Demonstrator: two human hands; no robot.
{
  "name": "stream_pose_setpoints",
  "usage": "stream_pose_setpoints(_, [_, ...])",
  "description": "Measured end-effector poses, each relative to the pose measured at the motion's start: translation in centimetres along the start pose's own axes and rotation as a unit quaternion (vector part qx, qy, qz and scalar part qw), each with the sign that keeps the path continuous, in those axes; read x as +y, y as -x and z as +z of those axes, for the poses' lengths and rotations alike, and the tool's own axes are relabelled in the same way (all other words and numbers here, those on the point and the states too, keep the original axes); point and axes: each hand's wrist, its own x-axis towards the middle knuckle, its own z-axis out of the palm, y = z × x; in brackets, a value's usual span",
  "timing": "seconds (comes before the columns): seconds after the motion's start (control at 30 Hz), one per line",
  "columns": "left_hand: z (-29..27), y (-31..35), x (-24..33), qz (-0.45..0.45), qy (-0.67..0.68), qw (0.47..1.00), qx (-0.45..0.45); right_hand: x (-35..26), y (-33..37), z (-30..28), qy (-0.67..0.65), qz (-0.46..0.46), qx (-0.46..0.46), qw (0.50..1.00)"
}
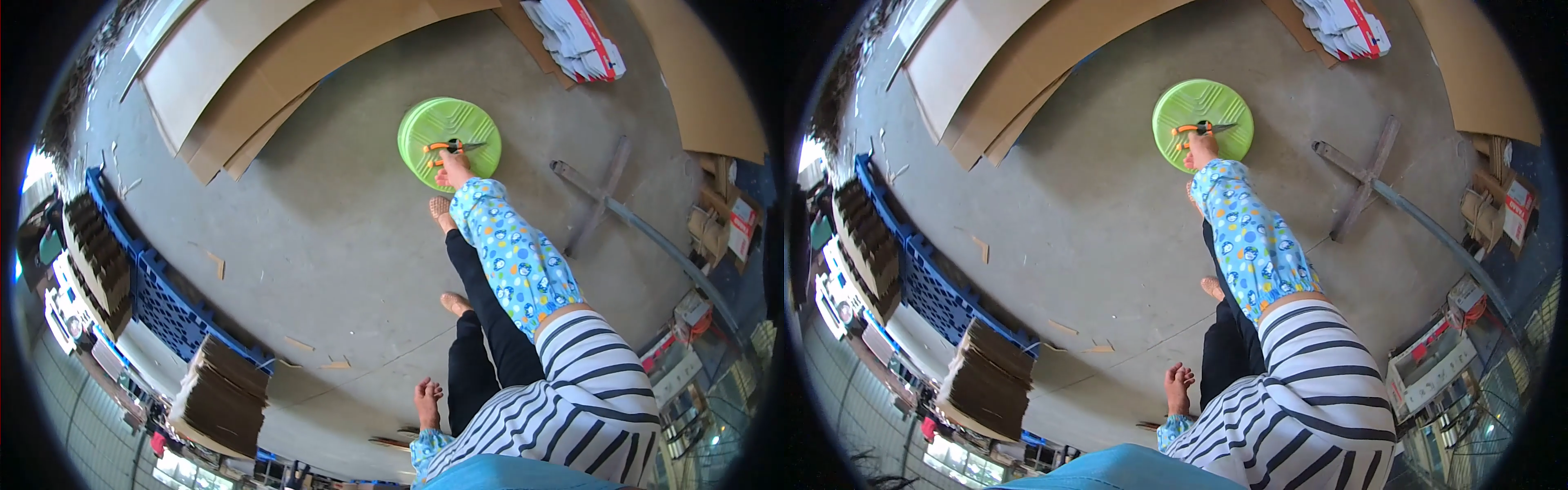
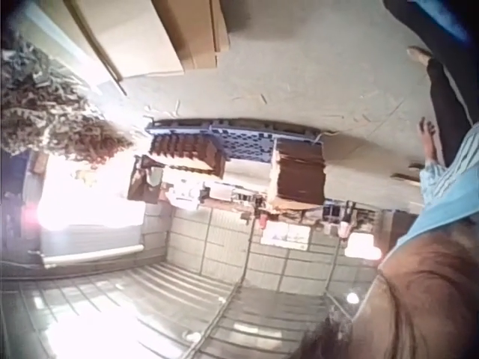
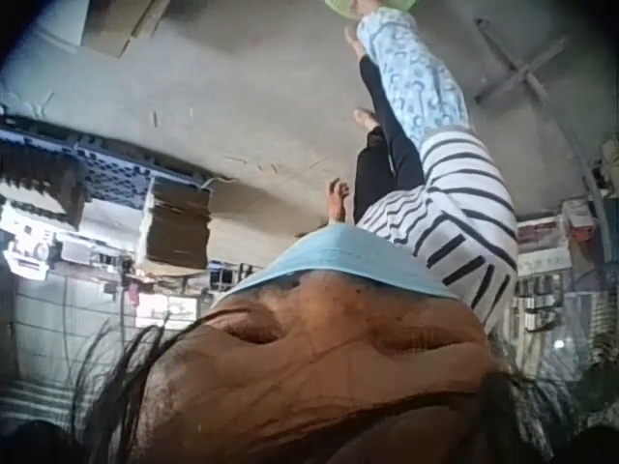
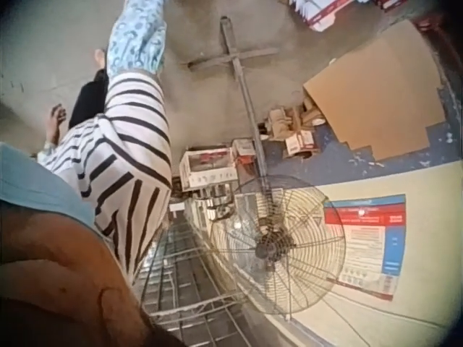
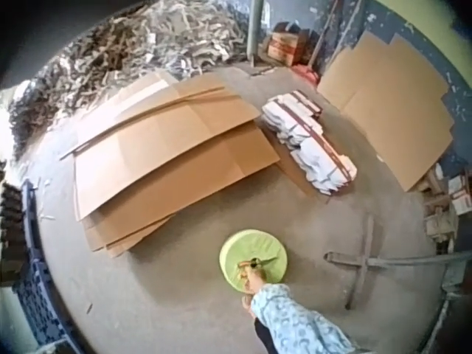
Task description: Moving a pallet of cardboard with a pallet jack, then sitting on a stool and stripping waste material from die-cut cardboard sheets.
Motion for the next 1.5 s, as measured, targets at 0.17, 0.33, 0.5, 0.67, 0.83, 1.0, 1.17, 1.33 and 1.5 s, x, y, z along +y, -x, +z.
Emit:
stream_pose_setpoints(0.17, [2.3,0.5,3.6,0.026,-0.016,0.999,-0.039,0.6,-0.5,-2.7,-0.066,-0.057,0.047,0.995])
stream_pose_setpoints(0.33, [2.1,0.3,7.3,0.108,-0.027,0.989,-0.098,4.6,8.4,-7.0,0.332,-0.364,0.042,0.869])
stream_pose_setpoints(0.5, [1.0,-0.9,10.1,0.215,-0.071,0.959,-0.17,11.2,24.2,-11.7,0.353,-0.63,-0.065,0.688])
stream_pose_setpoints(0.67, [2.4,1.3,11.0,0.281,-0.178,0.899,-0.285,23.4,32.5,-14.7,0.504,-0.447,-0.087,0.733])
stream_pose_setpoints(0.83, [0.8,4.0,6.1,0.201,-0.284,0.84,-0.416,34.9,39.1,-15.4,0.398,-0.479,-0.037,0.782])
stream_pose_setpoints(1.0, [3.0,3.2,0.1,0.13,-0.307,0.776,-0.536,38.5,45.6,-22.1,0.236,-0.434,-0.016,0.869])
stream_pose_setpoints(1.17, [9.9,6.5,-6.3,0.018,-0.353,0.705,-0.614,42.1,44.1,-30.5,0.063,-0.499,0.001,0.864])
stream_pose_setpoints(1.33, [17.3,10.8,-17.6,0.049,-0.448,0.685,-0.572,47.0,41.5,-40.6,-0.114,-0.605,0.077,0.784])
stream_pose_setpoints(1.5, [24.3,16.6,-31.1,-0.002,-0.588,0.548,-0.595,53.1,42.4,-55.4,-0.286,-0.558,0.085,0.775])
